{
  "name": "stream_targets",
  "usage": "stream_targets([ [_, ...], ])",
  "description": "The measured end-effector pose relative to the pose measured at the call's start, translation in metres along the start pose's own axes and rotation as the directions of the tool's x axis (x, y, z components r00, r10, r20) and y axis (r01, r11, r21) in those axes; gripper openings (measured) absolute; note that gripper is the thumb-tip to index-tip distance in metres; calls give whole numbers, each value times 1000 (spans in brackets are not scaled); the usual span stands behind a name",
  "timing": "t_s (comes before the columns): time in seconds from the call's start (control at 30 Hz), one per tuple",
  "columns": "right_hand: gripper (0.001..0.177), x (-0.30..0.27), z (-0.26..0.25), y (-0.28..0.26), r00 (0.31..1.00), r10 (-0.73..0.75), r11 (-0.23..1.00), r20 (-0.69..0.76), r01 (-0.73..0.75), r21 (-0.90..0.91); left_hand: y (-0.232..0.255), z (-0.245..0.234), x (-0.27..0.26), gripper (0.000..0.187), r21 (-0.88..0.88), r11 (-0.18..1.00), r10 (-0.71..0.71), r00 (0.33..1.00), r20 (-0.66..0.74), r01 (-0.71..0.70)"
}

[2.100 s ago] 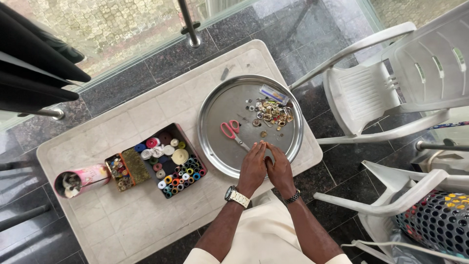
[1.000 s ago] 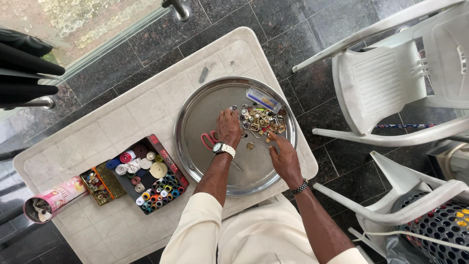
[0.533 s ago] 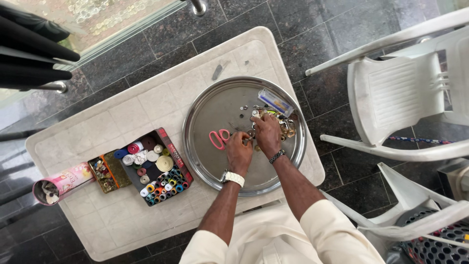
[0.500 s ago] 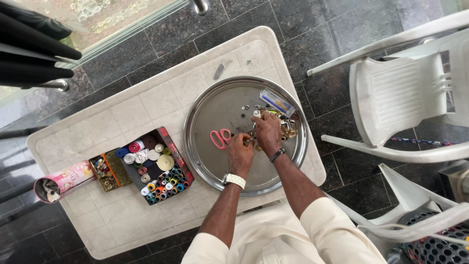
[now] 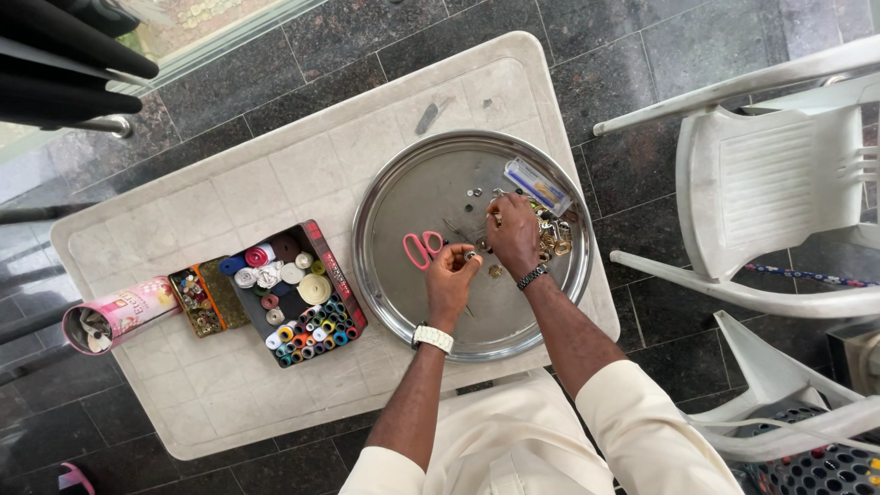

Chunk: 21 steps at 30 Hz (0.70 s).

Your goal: The person organizes sewing supplies by sorting and picking through buttons, fasteners, and accessories from containers and a metal tray by hand.

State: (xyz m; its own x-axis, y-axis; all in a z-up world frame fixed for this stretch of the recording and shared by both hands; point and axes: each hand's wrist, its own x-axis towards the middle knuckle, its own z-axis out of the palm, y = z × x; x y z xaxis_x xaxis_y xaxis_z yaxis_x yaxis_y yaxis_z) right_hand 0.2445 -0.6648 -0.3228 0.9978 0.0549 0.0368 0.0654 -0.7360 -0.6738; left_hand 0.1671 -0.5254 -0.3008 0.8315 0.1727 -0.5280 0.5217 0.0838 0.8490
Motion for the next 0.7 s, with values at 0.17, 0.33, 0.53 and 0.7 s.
stream_targets([
  [0.17,11,14,16,8,998,-44,996,33,42,82,8,-7,3,26,-27,999,-19,1000,8,19],
  [0.33,16,28,24,11,996,-27,998,79,31,-50,24,-8,-7,30,-72,997,-11,1000,-1,11],
  [0.53,17,37,19,-2,979,-129,970,159,158,-185,29,-17,-27,34,-15,999,-46,998,-39,45],
  [0.7,16,41,26,2,978,-171,958,115,193,-211,22,-27,-39,37,-2,999,-48,997,-60,48],
])
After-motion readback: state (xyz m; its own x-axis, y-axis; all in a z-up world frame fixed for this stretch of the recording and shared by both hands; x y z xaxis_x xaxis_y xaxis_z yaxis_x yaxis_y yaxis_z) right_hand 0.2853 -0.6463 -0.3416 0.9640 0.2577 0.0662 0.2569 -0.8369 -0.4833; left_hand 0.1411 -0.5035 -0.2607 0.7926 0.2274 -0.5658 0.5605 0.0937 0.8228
